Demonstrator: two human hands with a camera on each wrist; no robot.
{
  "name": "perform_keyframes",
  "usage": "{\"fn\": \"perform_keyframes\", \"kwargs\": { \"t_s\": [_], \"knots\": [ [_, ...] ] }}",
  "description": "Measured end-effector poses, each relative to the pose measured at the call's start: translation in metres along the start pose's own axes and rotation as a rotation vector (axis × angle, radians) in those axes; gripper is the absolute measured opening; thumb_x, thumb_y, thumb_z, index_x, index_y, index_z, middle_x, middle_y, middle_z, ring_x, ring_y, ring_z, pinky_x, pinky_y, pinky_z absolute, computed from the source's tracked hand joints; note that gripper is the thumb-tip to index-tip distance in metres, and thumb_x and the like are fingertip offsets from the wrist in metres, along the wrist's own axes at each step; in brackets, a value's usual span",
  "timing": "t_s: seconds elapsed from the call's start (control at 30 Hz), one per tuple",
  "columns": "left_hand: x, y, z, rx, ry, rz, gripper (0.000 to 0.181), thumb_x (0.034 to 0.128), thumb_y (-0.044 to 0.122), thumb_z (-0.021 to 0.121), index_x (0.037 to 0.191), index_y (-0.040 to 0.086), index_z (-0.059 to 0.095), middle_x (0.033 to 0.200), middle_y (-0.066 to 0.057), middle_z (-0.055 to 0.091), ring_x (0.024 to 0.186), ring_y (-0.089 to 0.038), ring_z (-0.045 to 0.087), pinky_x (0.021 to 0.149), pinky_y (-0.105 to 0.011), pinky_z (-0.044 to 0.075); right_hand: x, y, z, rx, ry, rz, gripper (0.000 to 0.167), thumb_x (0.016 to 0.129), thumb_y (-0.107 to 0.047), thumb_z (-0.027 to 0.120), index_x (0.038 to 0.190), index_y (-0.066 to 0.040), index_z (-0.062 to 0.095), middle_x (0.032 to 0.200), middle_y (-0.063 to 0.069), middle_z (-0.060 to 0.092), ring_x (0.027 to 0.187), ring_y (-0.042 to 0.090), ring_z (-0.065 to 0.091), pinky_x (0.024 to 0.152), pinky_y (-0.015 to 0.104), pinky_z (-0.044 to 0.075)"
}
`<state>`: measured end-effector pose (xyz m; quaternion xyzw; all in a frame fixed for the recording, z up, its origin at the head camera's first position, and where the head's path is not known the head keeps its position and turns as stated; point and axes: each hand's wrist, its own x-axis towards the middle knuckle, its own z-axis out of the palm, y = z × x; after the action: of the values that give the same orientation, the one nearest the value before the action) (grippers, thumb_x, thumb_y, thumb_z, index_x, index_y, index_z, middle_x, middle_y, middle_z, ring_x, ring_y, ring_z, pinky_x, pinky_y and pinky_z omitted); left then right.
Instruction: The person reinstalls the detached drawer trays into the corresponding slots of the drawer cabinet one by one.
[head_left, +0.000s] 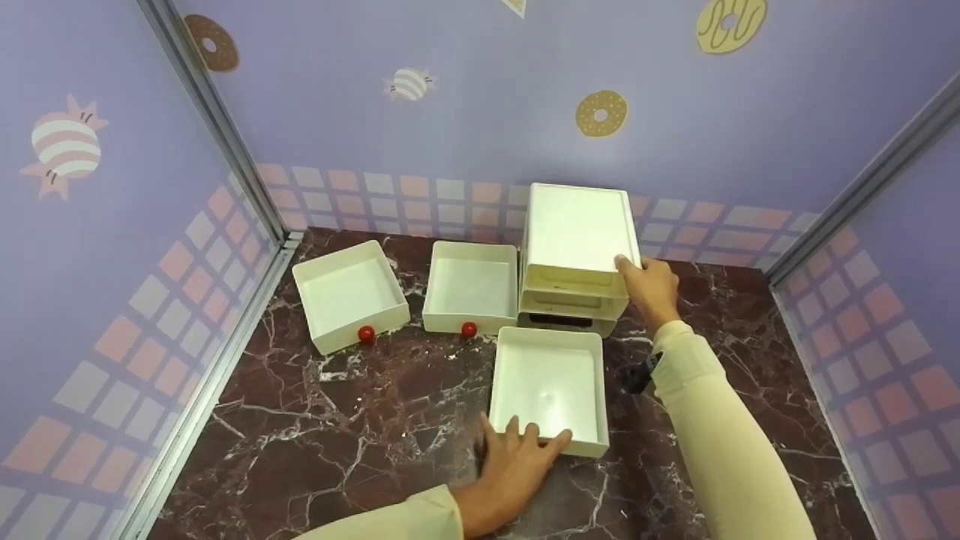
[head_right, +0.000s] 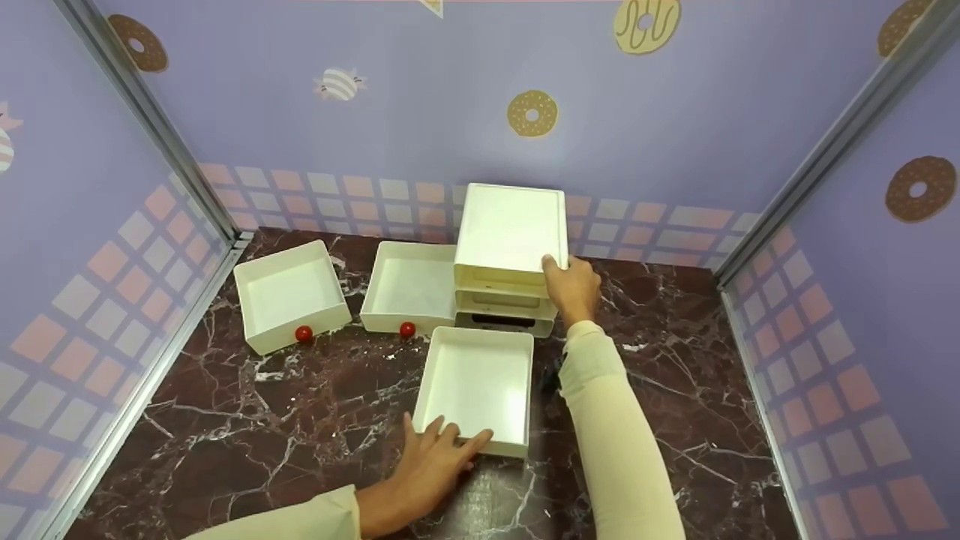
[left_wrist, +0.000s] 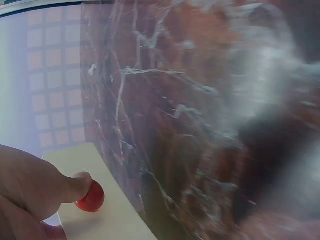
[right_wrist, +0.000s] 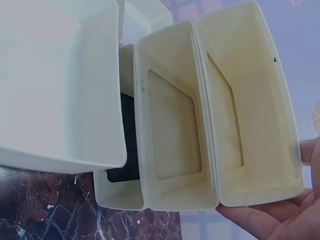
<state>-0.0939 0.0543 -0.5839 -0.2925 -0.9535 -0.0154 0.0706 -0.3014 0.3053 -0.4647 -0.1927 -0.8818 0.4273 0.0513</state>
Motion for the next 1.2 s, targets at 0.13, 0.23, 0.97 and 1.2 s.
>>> {"fn": "perform_keyframes", "kwargs": {
  "t_s": [0.13,0.23,0.97,1.2],
  "knots": [
    [0.011,0.013,0.001,0.023,-0.005,-0.006,0.063,0.0914,0.017,0.064,0.144,0.048,0.049,0.111,-0.007,0.069,0.117,-0.039,0.065,0.093,-0.081,0.042,0.0,-0.001,0.0,-0.006,0.0,0.0,0.057,0.096,-0.052,0.057,0.133,-0.01,0.068,0.137,0.017,0.065,0.129,0.037,0.053,0.11,0.052,0.044],
    [0.017,0.022,0.002,0.042,-0.04,-0.003,0.064,0.0928,0.018,0.063,0.146,0.05,0.047,0.113,-0.006,0.068,0.12,-0.039,0.064,0.094,-0.081,0.041,-0.001,-0.002,0.0,-0.008,-0.004,-0.005,0.057,0.097,-0.052,0.057,0.133,-0.01,0.068,0.137,0.017,0.064,0.129,0.037,0.053,0.109,0.052,0.044],
    [0.056,0.039,0.016,0.114,-0.094,-0.07,0.057,0.0971,0.024,0.06,0.145,0.051,0.045,0.121,-0.005,0.07,0.123,-0.041,0.063,0.097,-0.08,0.042,-0.001,-0.001,0.001,-0.009,0.001,-0.005,0.058,0.096,-0.052,0.056,0.136,-0.011,0.067,0.139,0.016,0.064,0.133,0.038,0.052,0.113,0.052,0.042],
    [0.066,0.032,0.021,0.083,-0.099,-0.091,0.054,0.0987,0.022,0.055,0.145,0.049,0.048,0.12,-0.007,0.07,0.123,-0.042,0.063,0.097,-0.08,0.04,0.0,0.0,0.0,-0.007,0.012,-0.006,0.057,0.095,-0.053,0.057,0.134,-0.012,0.068,0.137,0.016,0.065,0.131,0.038,0.053,0.112,0.052,0.043]
  ]
}}
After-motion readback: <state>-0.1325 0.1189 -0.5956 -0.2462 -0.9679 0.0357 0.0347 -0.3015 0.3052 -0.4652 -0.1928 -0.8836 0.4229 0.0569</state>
